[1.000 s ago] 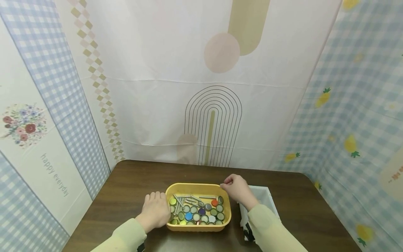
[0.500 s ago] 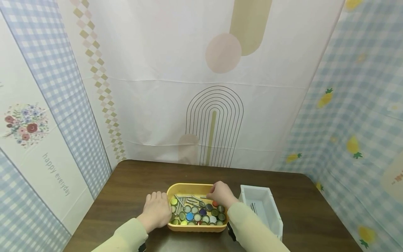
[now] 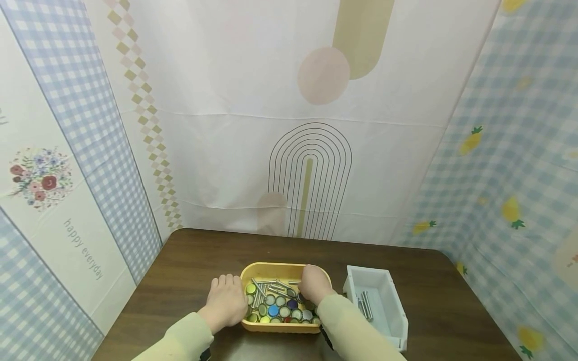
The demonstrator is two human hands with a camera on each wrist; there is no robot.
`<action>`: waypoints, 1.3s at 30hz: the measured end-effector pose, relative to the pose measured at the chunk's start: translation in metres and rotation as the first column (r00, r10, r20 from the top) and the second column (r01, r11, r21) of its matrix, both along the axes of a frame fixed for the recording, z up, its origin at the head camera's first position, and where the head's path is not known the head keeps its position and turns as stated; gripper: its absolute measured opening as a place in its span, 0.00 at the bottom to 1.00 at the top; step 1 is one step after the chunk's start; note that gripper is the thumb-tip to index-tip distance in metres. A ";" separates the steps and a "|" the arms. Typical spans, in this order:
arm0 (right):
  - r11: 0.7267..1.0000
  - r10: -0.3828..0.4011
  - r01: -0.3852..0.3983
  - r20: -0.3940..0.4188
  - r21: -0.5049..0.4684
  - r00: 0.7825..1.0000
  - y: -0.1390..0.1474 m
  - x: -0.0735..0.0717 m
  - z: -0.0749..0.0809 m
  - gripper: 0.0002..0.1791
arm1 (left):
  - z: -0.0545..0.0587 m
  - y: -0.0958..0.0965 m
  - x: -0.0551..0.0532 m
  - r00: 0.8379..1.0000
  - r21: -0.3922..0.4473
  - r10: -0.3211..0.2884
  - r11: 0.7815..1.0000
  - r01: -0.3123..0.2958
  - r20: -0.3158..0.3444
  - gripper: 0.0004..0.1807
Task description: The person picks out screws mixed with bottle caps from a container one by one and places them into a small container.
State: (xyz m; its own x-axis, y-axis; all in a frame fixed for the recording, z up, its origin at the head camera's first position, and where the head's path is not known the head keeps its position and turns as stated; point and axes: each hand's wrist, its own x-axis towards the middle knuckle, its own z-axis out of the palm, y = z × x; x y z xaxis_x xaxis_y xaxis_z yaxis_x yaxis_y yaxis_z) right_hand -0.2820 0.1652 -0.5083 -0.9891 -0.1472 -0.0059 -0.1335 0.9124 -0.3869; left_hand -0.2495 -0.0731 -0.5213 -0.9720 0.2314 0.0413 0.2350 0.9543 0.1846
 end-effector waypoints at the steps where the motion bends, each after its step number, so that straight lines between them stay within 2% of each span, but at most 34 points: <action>1: 1.000 -0.002 0.002 -0.009 0.013 1.000 -0.001 0.000 0.000 0.24 | 0.000 0.000 0.000 1.000 -0.001 -0.001 1.000 0.001 0.000 0.20; 5: 0.998 0.002 0.001 -0.055 0.059 0.998 -0.002 0.000 -0.002 0.22 | 0.000 0.000 0.000 1.000 -0.004 -0.002 1.000 0.002 -0.001 0.20; 8: 0.998 0.020 -0.015 -0.076 0.057 0.997 -0.004 0.001 -0.005 0.22 | 0.000 -0.001 0.000 1.000 -0.007 -0.003 1.000 0.003 -0.001 0.19; 12: 0.999 0.032 -0.029 -0.064 0.040 0.997 -0.008 0.002 -0.005 0.18 | 0.001 -0.001 0.001 1.000 -0.011 -0.003 1.000 0.003 0.004 0.20; 17: 0.996 0.054 -0.048 -0.070 0.080 0.996 -0.011 0.002 -0.004 0.12 | 0.001 0.000 0.000 1.000 -0.014 0.003 1.000 -0.002 0.019 0.20; 22: 0.992 0.082 -0.071 -0.097 0.108 0.992 -0.009 -0.002 -0.011 0.16 | -0.001 0.000 -0.002 1.000 -0.009 0.001 1.000 0.000 0.020 0.20; 28: 0.960 0.160 -0.114 -0.164 0.257 0.973 -0.010 -0.010 -0.018 0.17 | -0.004 -0.002 -0.001 1.000 -0.010 0.000 1.000 0.000 0.009 0.20; 33: 0.952 0.142 -0.090 -0.162 0.291 0.977 -0.012 -0.010 -0.019 0.18 | -0.002 -0.003 0.000 1.000 0.001 -0.001 1.000 0.001 0.003 0.21; 39: 0.948 0.146 -0.084 -0.186 0.306 0.972 -0.013 -0.006 -0.013 0.20 | -0.003 -0.002 0.000 1.000 0.027 -0.012 1.000 0.012 -0.005 0.20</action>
State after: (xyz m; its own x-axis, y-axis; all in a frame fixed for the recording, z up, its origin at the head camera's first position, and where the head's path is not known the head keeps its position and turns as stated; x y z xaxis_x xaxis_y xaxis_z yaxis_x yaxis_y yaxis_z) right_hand -0.2878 0.1520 -0.5214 -0.9502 -0.2819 0.1331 -0.2914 0.9549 -0.0577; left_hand -0.2494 -0.0750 -0.5240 -0.9689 0.2421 0.0520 0.2476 0.9460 0.2091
